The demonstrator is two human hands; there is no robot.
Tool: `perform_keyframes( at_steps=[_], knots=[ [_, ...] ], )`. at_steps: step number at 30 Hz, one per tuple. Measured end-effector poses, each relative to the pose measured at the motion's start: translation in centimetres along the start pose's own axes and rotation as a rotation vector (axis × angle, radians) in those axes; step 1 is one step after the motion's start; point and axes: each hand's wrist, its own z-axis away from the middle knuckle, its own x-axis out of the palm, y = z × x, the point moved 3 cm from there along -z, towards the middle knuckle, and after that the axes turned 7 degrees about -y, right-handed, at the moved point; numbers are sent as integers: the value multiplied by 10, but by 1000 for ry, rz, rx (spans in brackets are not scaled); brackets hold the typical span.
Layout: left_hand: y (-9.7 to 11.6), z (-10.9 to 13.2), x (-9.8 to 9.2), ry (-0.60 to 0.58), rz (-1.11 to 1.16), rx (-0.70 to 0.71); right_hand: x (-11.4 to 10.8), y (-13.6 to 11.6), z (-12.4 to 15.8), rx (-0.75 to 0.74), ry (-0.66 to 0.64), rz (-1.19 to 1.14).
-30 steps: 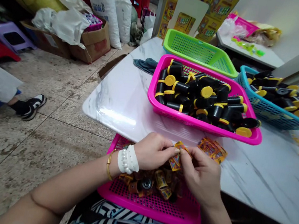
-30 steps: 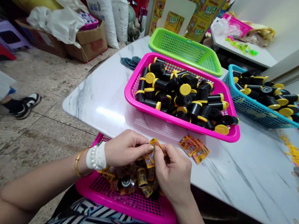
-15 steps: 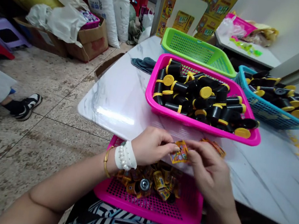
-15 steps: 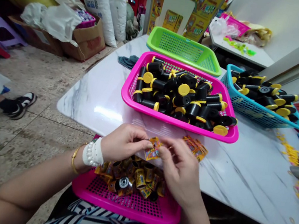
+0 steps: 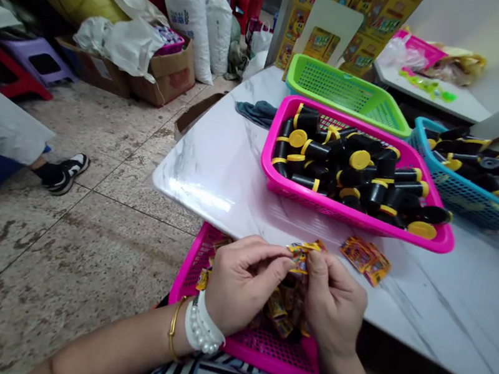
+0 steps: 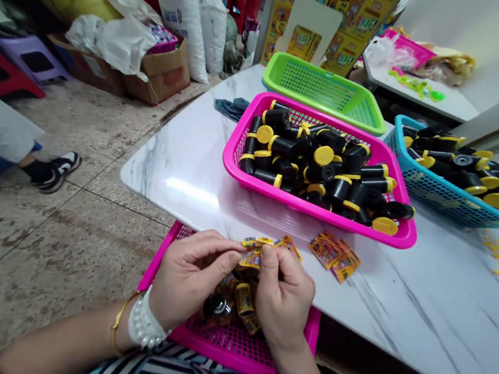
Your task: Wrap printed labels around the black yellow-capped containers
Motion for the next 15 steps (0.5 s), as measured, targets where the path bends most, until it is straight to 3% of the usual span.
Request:
perform_keyframes(
  at_steps=[5, 9, 15],
  knots=[
    [-8, 0, -5, 27, 41, -140, 2, 2, 4, -54, 37, 26],
    [-7, 2, -5, 26, 86, -120, 6, 3, 4, -105, 38, 36],
    [-11, 6, -6, 127, 165, -132, 8, 5, 4, -105, 83, 76]
  ],
)
